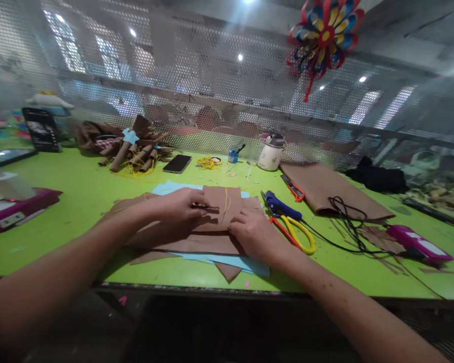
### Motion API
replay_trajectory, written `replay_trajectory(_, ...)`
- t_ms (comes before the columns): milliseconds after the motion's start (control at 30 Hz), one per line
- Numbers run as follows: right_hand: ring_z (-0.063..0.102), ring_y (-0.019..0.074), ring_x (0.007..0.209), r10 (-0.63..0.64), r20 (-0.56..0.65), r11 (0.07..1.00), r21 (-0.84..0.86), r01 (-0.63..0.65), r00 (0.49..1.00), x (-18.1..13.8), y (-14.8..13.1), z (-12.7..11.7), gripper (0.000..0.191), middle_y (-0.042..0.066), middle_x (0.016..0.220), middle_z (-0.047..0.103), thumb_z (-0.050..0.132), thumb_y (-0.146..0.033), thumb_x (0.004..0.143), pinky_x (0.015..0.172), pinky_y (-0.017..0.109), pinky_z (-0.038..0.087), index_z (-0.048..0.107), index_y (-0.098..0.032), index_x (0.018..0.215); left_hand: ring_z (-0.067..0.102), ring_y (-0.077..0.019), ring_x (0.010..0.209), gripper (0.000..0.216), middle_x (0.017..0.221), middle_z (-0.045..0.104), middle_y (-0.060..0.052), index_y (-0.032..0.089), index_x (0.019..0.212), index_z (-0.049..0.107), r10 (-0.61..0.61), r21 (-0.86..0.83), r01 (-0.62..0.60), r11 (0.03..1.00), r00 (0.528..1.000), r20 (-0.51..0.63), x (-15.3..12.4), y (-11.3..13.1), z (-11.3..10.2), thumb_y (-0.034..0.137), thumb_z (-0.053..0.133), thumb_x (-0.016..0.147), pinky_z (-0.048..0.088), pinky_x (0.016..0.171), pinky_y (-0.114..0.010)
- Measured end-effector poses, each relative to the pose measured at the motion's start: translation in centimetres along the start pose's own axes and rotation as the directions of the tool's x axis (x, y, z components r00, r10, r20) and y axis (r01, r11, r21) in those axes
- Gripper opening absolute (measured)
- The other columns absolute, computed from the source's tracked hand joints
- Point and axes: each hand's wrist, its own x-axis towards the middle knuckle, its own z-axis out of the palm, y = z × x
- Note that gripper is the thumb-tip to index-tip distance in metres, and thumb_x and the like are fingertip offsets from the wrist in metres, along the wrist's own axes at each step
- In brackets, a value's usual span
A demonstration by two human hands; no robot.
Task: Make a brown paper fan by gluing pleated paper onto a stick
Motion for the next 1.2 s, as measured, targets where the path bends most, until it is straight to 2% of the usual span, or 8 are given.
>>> replay_trajectory(133, 0.06, 0.0204, 0.091, 0.075, -0.009, 0.983, 0.171, -0.073, 0.997, 0.2, -0.1, -1.0, 0.014, 0.009, 0.093, 0.069, 0.056, -0.022, 0.087, 0.082, 0.035, 0.048, 0.068, -0.016, 0.09, 0.058, -0.0168, 0.078, 0.028, 0.096, 0.07, -0.005, 0.024, 0.102, 0.07, -0.018, 0.021, 0.018, 1.0, 1.0, 0.003, -0.4, 0.5, -0.4, 0.032, 0.051, 0.082, 0.041, 0.07, -0.025)
replay_trajectory(233, 0.061, 0.0204, 0.092, 0.303, -0.072, 0.923, 0.271, -0.273, 0.95, 2.0, 0.4, -1.2, 0.019, 0.011, 0.102, 0.068, 0.061, -0.023, 0.083, 0.084, 0.037, 0.048, 0.066, -0.014, 0.099, 0.057, -0.0158, 0.073, 0.026, 0.09, 0.069, -0.004, 0.023, 0.097, 0.069, -0.021, 0.018, 0.021, 1.0, 0.999, 0.033, -0.6, 0.9, -1.0, 0.032, 0.05, 0.083, 0.041, 0.066, -0.025)
replay_trajectory(367, 0.064, 0.0169, 0.084, 0.416, 0.151, 0.795, 0.418, -0.439, 0.897, 5.3, 1.8, -0.1, 0.058, 0.01, 0.102, 0.07, 0.068, -0.013, 0.073, 0.072, 0.029, 0.05, 0.052, -0.013, 0.128, 0.056, -0.0153, 0.074, 0.023, 0.091, 0.069, -0.003, 0.023, 0.094, 0.067, -0.012, 0.013, 0.011, 1.0, 1.0, 0.023, -0.7, 1.2, -1.5, 0.032, 0.05, 0.082, 0.04, 0.066, -0.024)
replay_trajectory(467, 0.064, 0.0162, 0.069, 0.428, 0.259, 0.776, 0.386, -0.499, 0.866, 6.0, 2.6, -0.2, 0.035, 0.004, 0.08, 0.073, 0.063, -0.014, 0.077, 0.064, 0.027, 0.048, 0.066, -0.014, 0.111, 0.054, -0.0146, 0.068, 0.024, 0.083, 0.068, -0.003, 0.021, 0.09, 0.067, -0.058, 0.037, 0.057, 0.998, 0.998, 0.032, -0.8, 1.0, -1.3, 0.033, 0.048, 0.081, 0.039, 0.061, -0.024)
replay_trajectory(533, 0.063, 0.0163, 0.07, 0.411, 0.247, 0.805, 0.353, -0.477, 0.877, 5.1, 3.0, -1.3, 0.018, 0.005, 0.08, 0.074, 0.06, -0.018, 0.08, 0.065, 0.027, 0.047, 0.073, -0.015, 0.092, 0.053, -0.0144, 0.062, 0.024, 0.077, 0.067, -0.004, 0.021, 0.085, 0.068, -0.095, 0.05, 0.093, 0.994, 0.994, 0.048, -0.9, 0.6, -1.1, 0.035, 0.048, 0.08, 0.037, 0.057, -0.025)
replay_trajectory(733, 0.059, 0.016, 0.066, 0.194, 0.245, 0.973, 0.077, -0.219, 0.95, -0.1, 4.1, -6.3, 0.026, 0.005, 0.074, 0.07, 0.051, -0.03, 0.089, 0.061, 0.028, 0.043, 0.074, -0.02, 0.085, 0.05, -0.0137, 0.058, 0.021, 0.073, 0.066, -0.004, 0.021, 0.079, 0.068, -0.1, 0.024, 0.099, 0.995, 0.994, 0.036, -1.1, -0.4, -0.5, 0.037, 0.055, 0.075, 0.034, 0.055, -0.026)
replay_trajectory(967, 0.068, 0.0212, 0.079, 0.31, 0.266, 0.942, 0.044, -0.333, 0.913, -3.2, 4.6, -6.5, 0.029, 0.007, 0.09, 0.075, 0.046, -0.03, 0.09, 0.068, 0.03, 0.048, 0.074, -0.022, 0.088, 0.051, -0.014, 0.059, 0.022, 0.071, 0.066, -0.005, 0.02, 0.081, 0.069, -0.115, 0.042, 0.113, 0.993, 0.992, 0.045, -0.9, -0.3, -0.3, 0.036, 0.054, 0.075, 0.035, 0.057, -0.026)
replay_trajectory(1200, 0.068, 0.0243, 0.072, 0.5, 0.187, 0.866, -0.099, -0.49, 0.846, -6.8, 4.5, -7.1, 0.031, 0.009, 0.081, 0.075, 0.048, -0.037, 0.089, 0.062, 0.03, 0.047, 0.075, -0.022, 0.087, 0.051, -0.0148, 0.059, 0.022, 0.066, 0.064, -0.005, 0.02, 0.081, 0.07, -0.117, 0.061, 0.113, 0.992, 0.991, 0.059, -0.9, -0.8, -0.3, 0.036, 0.056, 0.075, 0.036, 0.057, -0.026)
